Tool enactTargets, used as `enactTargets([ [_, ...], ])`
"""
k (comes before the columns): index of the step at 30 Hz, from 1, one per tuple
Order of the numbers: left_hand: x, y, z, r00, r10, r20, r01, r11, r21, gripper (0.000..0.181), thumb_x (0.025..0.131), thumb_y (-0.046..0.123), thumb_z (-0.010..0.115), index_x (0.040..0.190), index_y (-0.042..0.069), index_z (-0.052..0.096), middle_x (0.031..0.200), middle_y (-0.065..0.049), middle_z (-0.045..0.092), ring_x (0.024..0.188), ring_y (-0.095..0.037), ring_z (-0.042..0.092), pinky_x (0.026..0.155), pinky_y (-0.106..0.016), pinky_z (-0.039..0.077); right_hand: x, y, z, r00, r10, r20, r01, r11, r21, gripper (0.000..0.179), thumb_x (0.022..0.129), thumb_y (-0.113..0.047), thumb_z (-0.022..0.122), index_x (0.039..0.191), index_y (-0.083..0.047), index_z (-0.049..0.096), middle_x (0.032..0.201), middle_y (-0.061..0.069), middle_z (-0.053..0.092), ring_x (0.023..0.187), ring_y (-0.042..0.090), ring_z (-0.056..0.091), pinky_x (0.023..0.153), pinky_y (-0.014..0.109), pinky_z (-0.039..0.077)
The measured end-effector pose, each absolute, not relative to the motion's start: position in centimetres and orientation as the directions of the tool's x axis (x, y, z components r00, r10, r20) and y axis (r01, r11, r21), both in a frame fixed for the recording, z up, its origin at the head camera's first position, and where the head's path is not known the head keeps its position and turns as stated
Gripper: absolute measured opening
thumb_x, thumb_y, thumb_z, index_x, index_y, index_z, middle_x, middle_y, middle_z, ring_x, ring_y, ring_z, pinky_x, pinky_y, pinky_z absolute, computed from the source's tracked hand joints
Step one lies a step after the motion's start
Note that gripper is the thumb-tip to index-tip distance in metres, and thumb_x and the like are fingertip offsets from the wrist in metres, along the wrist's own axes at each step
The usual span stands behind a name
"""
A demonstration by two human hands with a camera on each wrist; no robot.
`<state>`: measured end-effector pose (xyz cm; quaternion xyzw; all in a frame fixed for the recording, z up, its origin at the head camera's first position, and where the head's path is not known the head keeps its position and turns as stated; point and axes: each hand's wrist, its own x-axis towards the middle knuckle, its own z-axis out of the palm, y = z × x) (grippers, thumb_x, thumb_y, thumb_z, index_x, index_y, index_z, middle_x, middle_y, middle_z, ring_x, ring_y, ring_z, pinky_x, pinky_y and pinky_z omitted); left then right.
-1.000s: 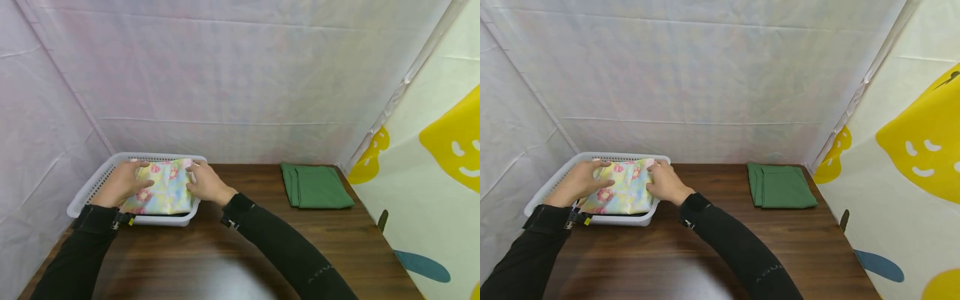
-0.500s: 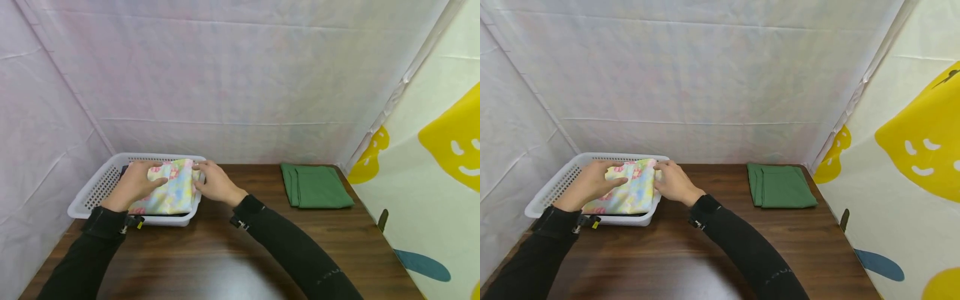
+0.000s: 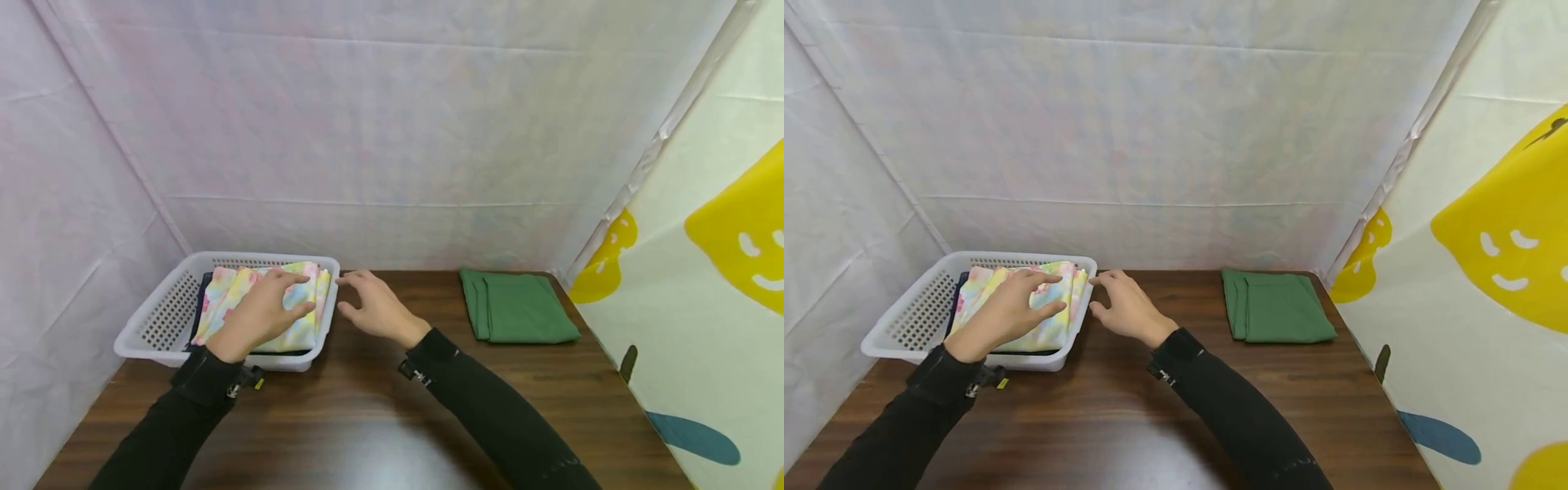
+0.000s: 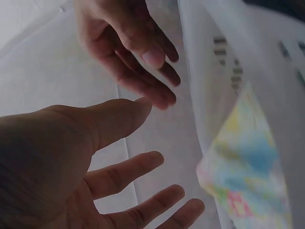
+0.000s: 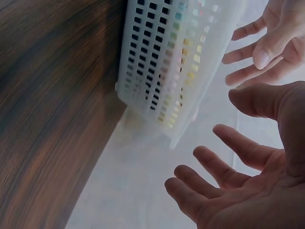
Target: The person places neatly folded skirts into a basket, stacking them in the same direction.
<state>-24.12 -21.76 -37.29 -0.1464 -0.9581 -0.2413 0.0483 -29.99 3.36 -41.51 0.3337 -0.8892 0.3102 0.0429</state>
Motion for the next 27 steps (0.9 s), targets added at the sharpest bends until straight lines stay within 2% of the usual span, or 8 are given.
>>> enactTargets([
  [8,-23.1,-17.9,-38.2,-0.932,0.306,0.193,0.361,0.827,0.432,0.057,0.112,0.032,0.082,0.16,0.003,0.069,0.159,-0.032,0.064,0.134,-0.05,0.071,0.108,-0.064,0.063,-29.4,6.2,-42.1,-0.786,-0.542,0.297,-0.61,0.602,-0.515,0.048,0.114,-0.021,0.077,0.158,-0.005,0.069,0.162,0.021,0.067,0.153,0.04,0.066,0.128,0.057,0.056],
  [13,-22.8,-15.7,-38.7,-0.921,0.335,0.2,0.39,0.814,0.43,0.056,0.111,0.033,0.084,0.159,0.006,0.07,0.158,-0.029,0.066,0.126,-0.045,0.076,0.101,-0.06,0.066,-29.2,8.3,-42.3,-0.807,-0.525,0.27,-0.58,0.621,-0.527,0.048,0.116,-0.021,0.075,0.161,-0.005,0.067,0.165,0.021,0.064,0.153,0.041,0.065,0.127,0.06,0.056],
  [20,-22.5,-13.1,-39.4,-0.908,0.37,0.197,0.419,0.815,0.401,0.056,0.111,0.036,0.084,0.159,0.01,0.071,0.157,-0.024,0.067,0.136,-0.044,0.072,0.104,-0.063,0.065,-29.0,11.2,-42.7,-0.851,-0.474,0.226,-0.513,0.656,-0.554,0.05,0.117,-0.022,0.075,0.163,-0.007,0.065,0.167,0.023,0.06,0.154,0.045,0.063,0.124,0.064,0.057],
  [24,-22.4,-11.7,-39.8,-0.898,0.389,0.209,0.441,0.81,0.386,0.057,0.109,0.037,0.086,0.158,0.012,0.072,0.156,-0.021,0.069,0.136,-0.041,0.072,0.106,-0.064,0.064,-29.0,13.1,-43.3,-0.873,-0.439,0.212,-0.478,0.687,-0.547,0.051,0.116,-0.022,0.075,0.164,-0.007,0.064,0.168,0.025,0.059,0.153,0.046,0.064,0.122,0.064,0.058],
  [27,-22.3,-10.8,-40.1,-0.894,0.399,0.202,0.447,0.807,0.385,0.058,0.108,0.038,0.087,0.158,0.013,0.072,0.156,-0.021,0.069,0.133,-0.042,0.073,0.102,-0.062,0.065,-29.1,14.6,-43.6,-0.887,-0.41,0.212,-0.456,0.709,-0.538,0.052,0.116,-0.023,0.076,0.164,-0.007,0.064,0.169,0.025,0.059,0.153,0.046,0.064,0.122,0.065,0.058],
])
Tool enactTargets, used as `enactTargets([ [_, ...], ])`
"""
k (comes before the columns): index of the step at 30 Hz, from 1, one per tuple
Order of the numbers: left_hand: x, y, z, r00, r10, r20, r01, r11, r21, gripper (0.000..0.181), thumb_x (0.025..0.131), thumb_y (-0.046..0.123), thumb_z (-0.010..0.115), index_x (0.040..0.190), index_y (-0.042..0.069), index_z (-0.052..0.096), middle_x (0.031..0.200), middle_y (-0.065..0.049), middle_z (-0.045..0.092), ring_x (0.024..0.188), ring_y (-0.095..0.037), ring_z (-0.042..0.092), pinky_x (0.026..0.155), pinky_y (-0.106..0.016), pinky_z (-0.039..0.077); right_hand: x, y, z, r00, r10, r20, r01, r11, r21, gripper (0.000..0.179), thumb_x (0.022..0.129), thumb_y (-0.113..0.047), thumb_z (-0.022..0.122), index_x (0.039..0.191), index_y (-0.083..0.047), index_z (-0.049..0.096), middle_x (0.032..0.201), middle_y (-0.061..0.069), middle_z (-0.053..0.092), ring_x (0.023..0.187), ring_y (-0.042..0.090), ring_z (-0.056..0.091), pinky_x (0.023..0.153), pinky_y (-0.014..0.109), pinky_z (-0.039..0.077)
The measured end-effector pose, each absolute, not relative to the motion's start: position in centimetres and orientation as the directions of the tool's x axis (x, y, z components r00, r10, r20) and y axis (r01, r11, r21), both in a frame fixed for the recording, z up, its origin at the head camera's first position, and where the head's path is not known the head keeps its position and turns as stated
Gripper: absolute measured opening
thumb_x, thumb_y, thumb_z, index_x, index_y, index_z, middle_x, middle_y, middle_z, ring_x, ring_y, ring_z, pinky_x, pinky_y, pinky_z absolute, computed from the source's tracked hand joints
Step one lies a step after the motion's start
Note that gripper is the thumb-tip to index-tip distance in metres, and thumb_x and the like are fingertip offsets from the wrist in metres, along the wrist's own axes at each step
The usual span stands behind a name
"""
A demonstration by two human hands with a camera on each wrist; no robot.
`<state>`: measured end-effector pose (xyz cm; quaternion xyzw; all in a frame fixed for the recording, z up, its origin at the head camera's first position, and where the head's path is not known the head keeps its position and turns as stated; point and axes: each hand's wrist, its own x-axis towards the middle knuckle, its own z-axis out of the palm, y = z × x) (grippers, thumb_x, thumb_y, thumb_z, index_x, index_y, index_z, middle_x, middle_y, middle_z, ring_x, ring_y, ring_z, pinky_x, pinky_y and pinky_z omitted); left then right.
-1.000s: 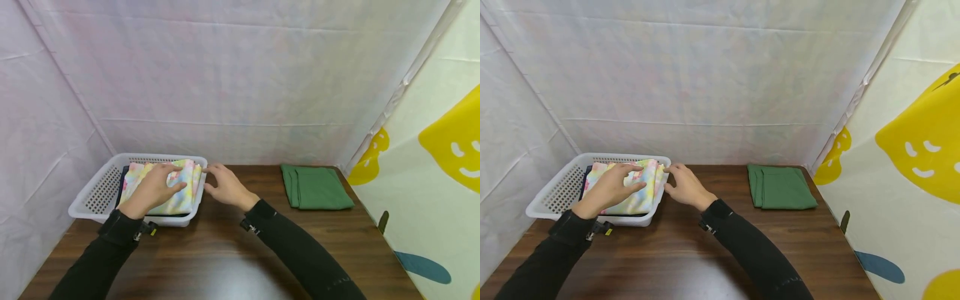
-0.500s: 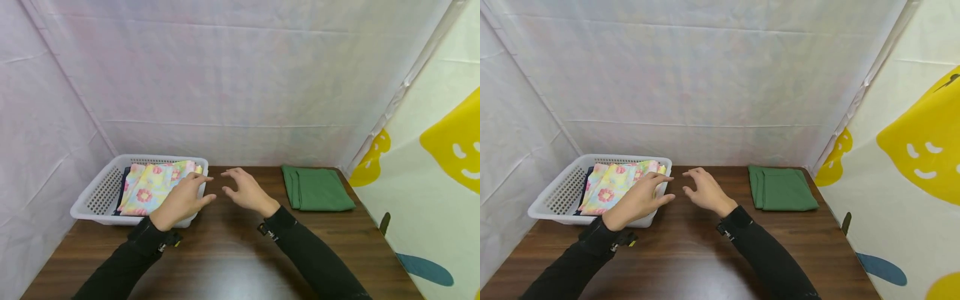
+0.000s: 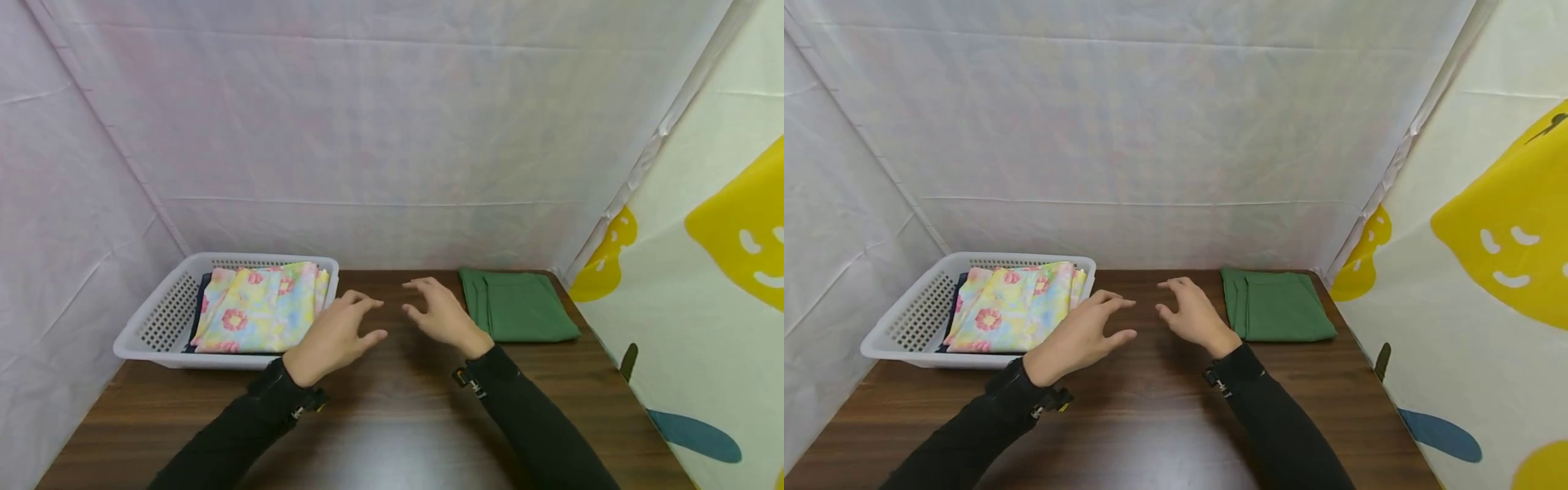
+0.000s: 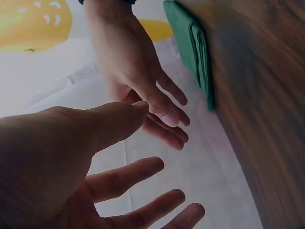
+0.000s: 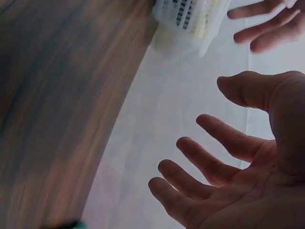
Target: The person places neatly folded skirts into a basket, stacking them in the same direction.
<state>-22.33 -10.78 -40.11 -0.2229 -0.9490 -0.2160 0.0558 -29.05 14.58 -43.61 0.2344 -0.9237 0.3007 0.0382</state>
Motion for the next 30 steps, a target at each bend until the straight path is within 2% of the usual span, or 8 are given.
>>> enactTargets([
  [5,-22.2,-9.4,-40.4,-0.896,0.412,0.168,0.443,0.795,0.413,0.058,0.109,0.039,0.086,0.16,0.015,0.071,0.16,-0.021,0.067,0.13,-0.042,0.073,0.096,-0.058,0.065,-29.3,17.0,-44.0,-0.911,-0.358,0.205,-0.411,0.744,-0.527,0.052,0.117,-0.024,0.075,0.164,-0.006,0.064,0.168,0.028,0.058,0.151,0.049,0.064,0.119,0.068,0.058],
  [14,-22.3,-7.2,-41.4,-0.893,0.431,0.13,0.441,0.777,0.45,0.058,0.11,0.043,0.084,0.162,0.02,0.071,0.162,-0.017,0.066,0.14,-0.043,0.07,0.11,-0.068,0.062,-29.8,21.4,-44.8,-0.955,-0.252,0.156,-0.296,0.809,-0.508,0.055,0.118,-0.024,0.072,0.167,-0.001,0.06,0.171,0.035,0.053,0.155,0.057,0.058,0.123,0.074,0.053],
  [23,-22.9,-5.2,-43.3,-0.866,0.486,0.115,0.479,0.743,0.468,0.057,0.111,0.041,0.083,0.161,0.016,0.071,0.159,-0.016,0.068,0.14,-0.043,0.069,0.11,-0.067,0.061,-29.7,25.5,-45.3,-0.987,-0.153,0.046,-0.156,0.856,-0.493,0.061,0.12,-0.024,0.068,0.169,0.007,0.053,0.173,0.042,0.045,0.158,0.064,0.048,0.127,0.078,0.047],
  [30,-23.3,-3.6,-44.2,-0.854,0.511,0.098,0.496,0.745,0.446,0.056,0.111,0.041,0.083,0.161,0.018,0.071,0.159,-0.014,0.069,0.142,-0.041,0.069,0.113,-0.068,0.061,-30.0,28.2,-46.3,-0.994,-0.097,-0.042,-0.066,0.88,-0.471,0.067,0.12,-0.031,0.066,0.171,0.009,0.049,0.172,0.046,0.042,0.158,0.072,0.04,0.128,0.083,0.041],
])
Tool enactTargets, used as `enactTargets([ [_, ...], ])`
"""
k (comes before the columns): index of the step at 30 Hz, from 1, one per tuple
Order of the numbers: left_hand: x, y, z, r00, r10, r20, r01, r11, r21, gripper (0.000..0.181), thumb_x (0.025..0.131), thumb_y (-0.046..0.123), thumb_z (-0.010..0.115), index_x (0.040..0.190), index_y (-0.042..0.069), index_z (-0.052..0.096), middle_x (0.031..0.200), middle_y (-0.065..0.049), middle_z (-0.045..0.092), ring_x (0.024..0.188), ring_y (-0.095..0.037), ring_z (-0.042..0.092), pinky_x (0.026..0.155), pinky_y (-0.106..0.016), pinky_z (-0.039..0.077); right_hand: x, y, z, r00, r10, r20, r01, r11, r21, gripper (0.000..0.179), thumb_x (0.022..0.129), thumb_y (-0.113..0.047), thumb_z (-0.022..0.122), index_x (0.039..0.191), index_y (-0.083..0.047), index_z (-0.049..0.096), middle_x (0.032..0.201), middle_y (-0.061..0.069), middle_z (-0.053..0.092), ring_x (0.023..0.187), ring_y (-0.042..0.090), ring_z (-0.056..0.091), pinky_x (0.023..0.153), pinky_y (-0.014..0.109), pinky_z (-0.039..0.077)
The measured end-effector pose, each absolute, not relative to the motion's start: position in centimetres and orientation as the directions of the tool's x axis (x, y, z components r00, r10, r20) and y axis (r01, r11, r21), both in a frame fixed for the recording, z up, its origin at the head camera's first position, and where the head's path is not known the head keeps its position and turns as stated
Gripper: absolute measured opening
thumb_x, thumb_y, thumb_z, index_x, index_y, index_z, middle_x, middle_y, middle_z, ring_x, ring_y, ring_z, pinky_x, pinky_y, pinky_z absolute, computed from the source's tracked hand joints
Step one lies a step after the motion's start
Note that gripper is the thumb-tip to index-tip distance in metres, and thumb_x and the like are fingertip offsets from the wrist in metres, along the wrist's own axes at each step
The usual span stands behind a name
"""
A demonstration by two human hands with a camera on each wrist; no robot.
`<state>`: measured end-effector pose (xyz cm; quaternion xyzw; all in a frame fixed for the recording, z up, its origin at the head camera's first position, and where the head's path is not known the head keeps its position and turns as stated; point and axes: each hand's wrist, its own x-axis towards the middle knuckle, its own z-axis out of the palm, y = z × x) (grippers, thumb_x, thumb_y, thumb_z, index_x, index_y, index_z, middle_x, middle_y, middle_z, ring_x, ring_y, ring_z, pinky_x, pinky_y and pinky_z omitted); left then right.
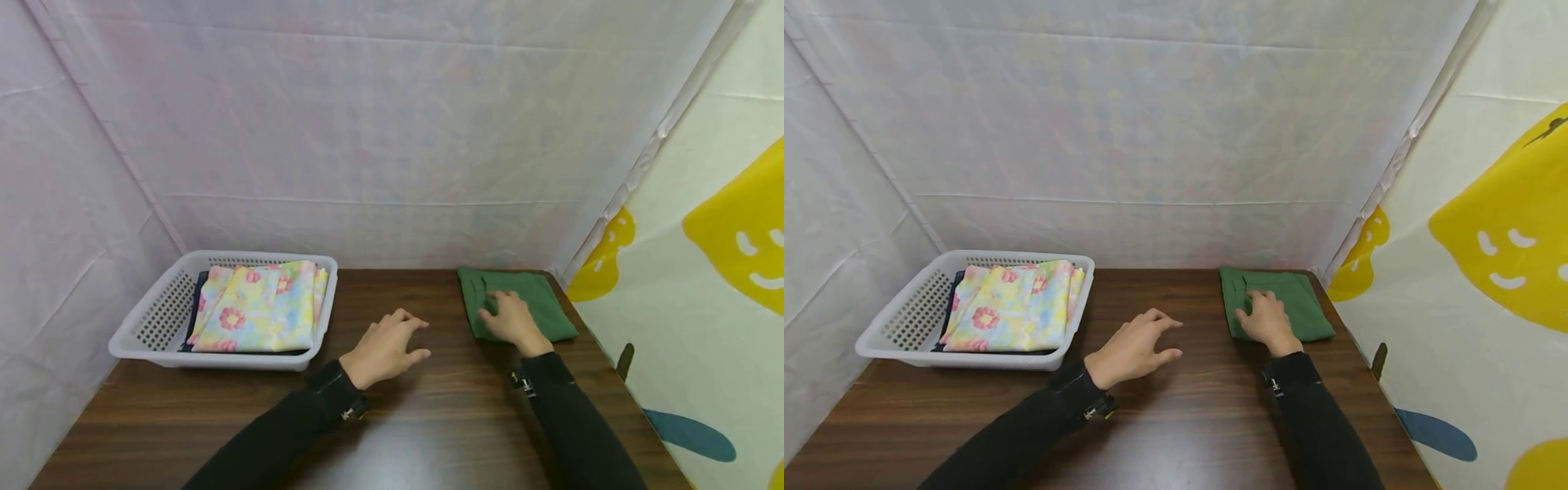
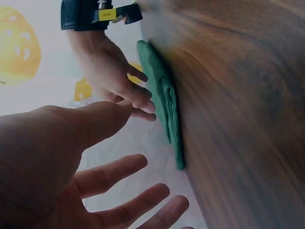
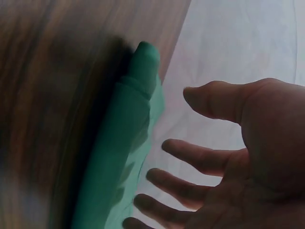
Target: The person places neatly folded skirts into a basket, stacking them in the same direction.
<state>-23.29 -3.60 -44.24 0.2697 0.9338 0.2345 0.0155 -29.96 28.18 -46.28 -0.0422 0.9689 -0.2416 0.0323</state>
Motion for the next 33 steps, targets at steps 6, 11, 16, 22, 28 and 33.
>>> enactTargets([
  [6,-23.6,-2.2,-45.1,-0.843,0.532,0.075,0.511,0.749,0.422,0.058,0.11,0.043,0.084,0.161,0.018,0.071,0.161,-0.013,0.068,0.14,-0.038,0.071,0.114,-0.065,0.063,-32.1,31.1,-49.8,-0.987,-0.138,-0.076,-0.094,0.9,-0.426,0.074,0.117,-0.052,0.068,0.164,0.005,0.06,0.162,0.044,0.055,0.147,0.067,0.055,0.117,0.078,0.052],
  [11,-24.1,-1.0,-45.8,-0.834,0.548,0.067,0.526,0.752,0.397,0.06,0.11,0.044,0.084,0.162,0.019,0.07,0.162,-0.013,0.067,0.142,-0.037,0.07,0.115,-0.062,0.063,-31.2,30.1,-48.6,-0.988,-0.112,-0.106,-0.057,0.904,-0.424,0.065,0.116,-0.042,0.073,0.161,0.003,0.064,0.162,0.043,0.055,0.146,0.067,0.057,0.117,0.079,0.053],
  [16,-24.6,-0.1,-46.3,-0.819,0.571,0.055,0.545,0.745,0.385,0.061,0.11,0.044,0.084,0.164,0.019,0.068,0.164,-0.013,0.065,0.145,-0.037,0.068,0.117,-0.062,0.062,-29.4,27.9,-46.4,-0.982,-0.139,-0.126,-0.076,0.91,-0.407,0.057,0.119,-0.032,0.067,0.16,0.007,0.063,0.162,0.045,0.054,0.145,0.068,0.058,0.117,0.079,0.054],
  [22,-25.0,0.5,-46.7,-0.799,0.601,0.035,0.571,0.738,0.359,0.066,0.111,0.045,0.083,0.169,0.02,0.063,0.172,-0.012,0.058,0.149,-0.036,0.065,0.117,-0.061,0.062,-28.1,26.2,-45.8,-0.979,-0.178,-0.104,-0.121,0.905,-0.408,0.047,0.121,-0.024,0.062,0.156,0.007,0.067,0.157,0.041,0.06,0.138,0.061,0.066,0.112,0.074,0.058],
  [28,-25.1,0.9,-47.0,-0.759,0.65,-0.008,0.614,0.72,0.323,0.068,0.113,0.049,0.079,0.172,0.022,0.059,0.185,-0.009,0.048,0.162,-0.037,0.057,0.126,-0.069,0.055,-27.3,24.7,-45.6,-0.973,-0.203,-0.113,-0.135,0.89,-0.435,0.041,0.122,-0.02,0.06,0.152,0.005,0.071,0.154,0.037,0.064,0.138,0.057,0.068,0.112,0.071,0.06],
  [33,-25.1,0.9,-47.2,-0.745,0.666,-0.024,0.635,0.72,0.282,0.059,0.113,0.049,0.078,0.164,0.023,0.069,0.178,-0.007,0.059,0.16,-0.033,0.06,0.127,-0.067,0.055,-26.9,24.0,-45.5,-0.969,-0.214,-0.126,-0.136,0.882,-0.451,0.039,0.122,-0.019,0.061,0.151,0.004,0.072,0.153,0.034,0.068,0.139,0.054,0.068,0.113,0.069,0.06],
])
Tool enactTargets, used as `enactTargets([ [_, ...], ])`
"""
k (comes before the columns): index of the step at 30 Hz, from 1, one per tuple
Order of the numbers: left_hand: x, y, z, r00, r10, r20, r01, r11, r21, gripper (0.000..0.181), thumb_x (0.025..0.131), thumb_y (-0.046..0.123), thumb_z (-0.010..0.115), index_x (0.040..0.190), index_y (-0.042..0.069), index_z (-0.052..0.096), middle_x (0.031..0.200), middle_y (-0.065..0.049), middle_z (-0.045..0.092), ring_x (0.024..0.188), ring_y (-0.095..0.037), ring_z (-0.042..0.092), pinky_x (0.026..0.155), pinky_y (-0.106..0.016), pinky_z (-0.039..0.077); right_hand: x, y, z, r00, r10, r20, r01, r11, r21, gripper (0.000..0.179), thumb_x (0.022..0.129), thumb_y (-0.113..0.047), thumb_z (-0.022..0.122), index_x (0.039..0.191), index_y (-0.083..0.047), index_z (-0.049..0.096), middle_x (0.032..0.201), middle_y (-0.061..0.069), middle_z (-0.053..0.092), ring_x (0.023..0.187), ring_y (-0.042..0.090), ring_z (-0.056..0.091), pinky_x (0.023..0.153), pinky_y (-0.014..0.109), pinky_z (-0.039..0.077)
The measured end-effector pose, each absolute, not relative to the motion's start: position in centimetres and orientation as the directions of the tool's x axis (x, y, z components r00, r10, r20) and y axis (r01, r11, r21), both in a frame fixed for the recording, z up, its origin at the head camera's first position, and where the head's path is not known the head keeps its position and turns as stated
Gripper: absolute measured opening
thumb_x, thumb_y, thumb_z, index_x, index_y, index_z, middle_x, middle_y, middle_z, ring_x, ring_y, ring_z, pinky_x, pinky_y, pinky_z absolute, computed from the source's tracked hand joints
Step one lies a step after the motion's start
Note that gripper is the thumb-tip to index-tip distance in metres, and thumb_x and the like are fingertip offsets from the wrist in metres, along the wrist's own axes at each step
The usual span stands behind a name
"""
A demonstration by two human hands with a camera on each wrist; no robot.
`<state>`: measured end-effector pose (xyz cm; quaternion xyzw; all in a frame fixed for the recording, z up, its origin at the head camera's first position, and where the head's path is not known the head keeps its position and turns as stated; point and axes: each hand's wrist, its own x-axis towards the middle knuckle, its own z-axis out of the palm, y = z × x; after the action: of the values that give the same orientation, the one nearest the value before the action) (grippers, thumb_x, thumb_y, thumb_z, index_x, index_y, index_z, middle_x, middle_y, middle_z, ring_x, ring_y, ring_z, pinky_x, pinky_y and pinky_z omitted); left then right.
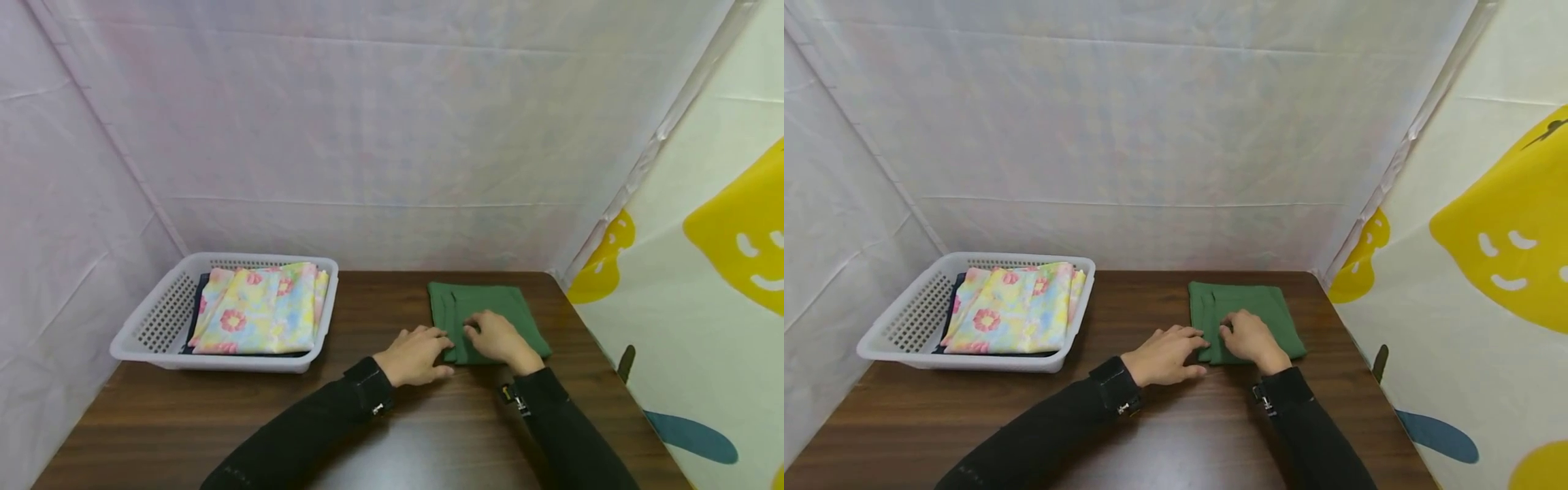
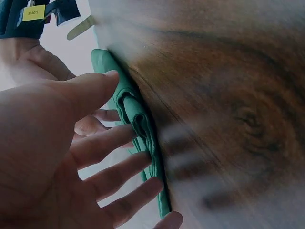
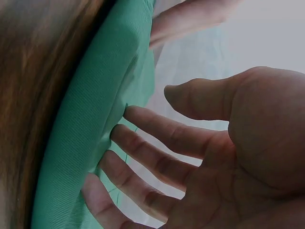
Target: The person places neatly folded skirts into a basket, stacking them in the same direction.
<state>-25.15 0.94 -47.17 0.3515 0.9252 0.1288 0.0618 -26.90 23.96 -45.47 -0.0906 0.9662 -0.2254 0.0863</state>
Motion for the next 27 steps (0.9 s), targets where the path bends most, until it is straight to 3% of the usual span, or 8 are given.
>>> enactTargets([
  [11,-24.8,-0.2,-47.0,-0.744,0.667,-0.044,0.631,0.722,0.284,0.051,0.113,0.048,0.078,0.158,0.023,0.074,0.165,-0.004,0.067,0.152,-0.031,0.066,0.129,-0.066,0.053,-26.4,23.3,-45.4,-0.959,-0.246,-0.139,-0.153,0.865,-0.478,0.033,0.12,-0.016,0.066,0.146,0.002,0.076,0.145,0.027,0.073,0.128,0.046,0.075,0.104,0.06,0.066],
  [19,-25.2,-1.1,-48.6,-0.732,0.681,0.002,0.658,0.707,0.262,0.047,0.114,0.05,0.076,0.153,0.023,0.077,0.156,-0.004,0.071,0.143,-0.029,0.071,0.122,-0.061,0.059,-25.9,22.8,-45.7,-0.954,-0.275,-0.121,-0.187,0.859,-0.476,0.032,0.117,-0.014,0.071,0.144,0.001,0.078,0.147,0.026,0.072,0.137,0.05,0.07,0.112,0.065,0.062],
  [27,-23.8,-2.3,-46.8,-0.727,0.686,0.009,0.666,0.702,0.252,0.041,0.113,0.044,0.08,0.147,0.021,0.08,0.146,-0.004,0.075,0.131,-0.026,0.076,0.112,-0.055,0.066,-25.4,21.7,-45.6,-0.947,-0.299,-0.118,-0.214,0.861,-0.462,0.031,0.115,-0.012,0.073,0.143,-0.001,0.079,0.147,0.024,0.073,0.139,0.05,0.07,0.114,0.066,0.062],
])
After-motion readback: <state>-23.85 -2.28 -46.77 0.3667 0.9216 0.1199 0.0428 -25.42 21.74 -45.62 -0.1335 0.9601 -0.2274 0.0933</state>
